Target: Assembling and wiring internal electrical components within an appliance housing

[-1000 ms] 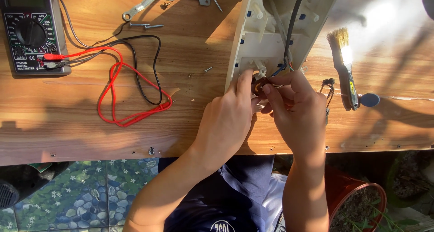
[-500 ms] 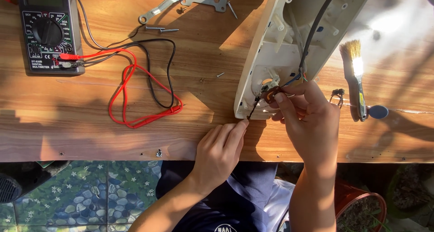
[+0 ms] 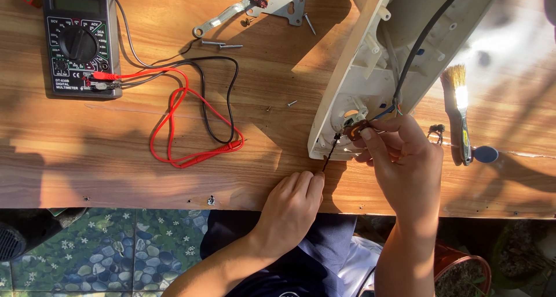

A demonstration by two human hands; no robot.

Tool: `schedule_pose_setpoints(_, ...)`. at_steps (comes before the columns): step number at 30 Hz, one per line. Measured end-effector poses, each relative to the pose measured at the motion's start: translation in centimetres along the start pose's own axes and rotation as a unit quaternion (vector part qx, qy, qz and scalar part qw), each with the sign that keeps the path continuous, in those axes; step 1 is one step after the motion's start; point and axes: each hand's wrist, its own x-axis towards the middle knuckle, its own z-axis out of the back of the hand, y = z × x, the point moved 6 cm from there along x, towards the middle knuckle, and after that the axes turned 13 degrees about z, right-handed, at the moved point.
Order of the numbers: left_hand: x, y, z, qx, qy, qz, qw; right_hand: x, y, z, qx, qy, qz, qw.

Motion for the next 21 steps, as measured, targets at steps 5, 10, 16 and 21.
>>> schedule_pose_setpoints(5, 1.2, 0.1, 1.3, -0.096, -0.028, -0.008, 0.995, 0.0, 0.1, -0.1, -0.008, -0.007, -0.002, 1.000)
schedule_pose_setpoints(10, 1.2, -0.8, 1.0, -0.102, -0.019, -0.019, 0.994, 0.0, 0.1, 0.0, -0.018, -0.007, -0.009, 1.000)
schedule_pose_setpoints(16, 1.0, -0.5, 0.3, -0.030, 0.019, 0.038, 0.999, 0.0, -0.1, -0.2, -0.022, -0.008, -0.004, 1.000)
schedule_pose_setpoints(21, 1.6, -0.6, 0.4, 0.028, 0.024, 0.020, 0.999, 0.0, -0.2, -0.2, -0.038, -0.016, -0.007, 0.999)
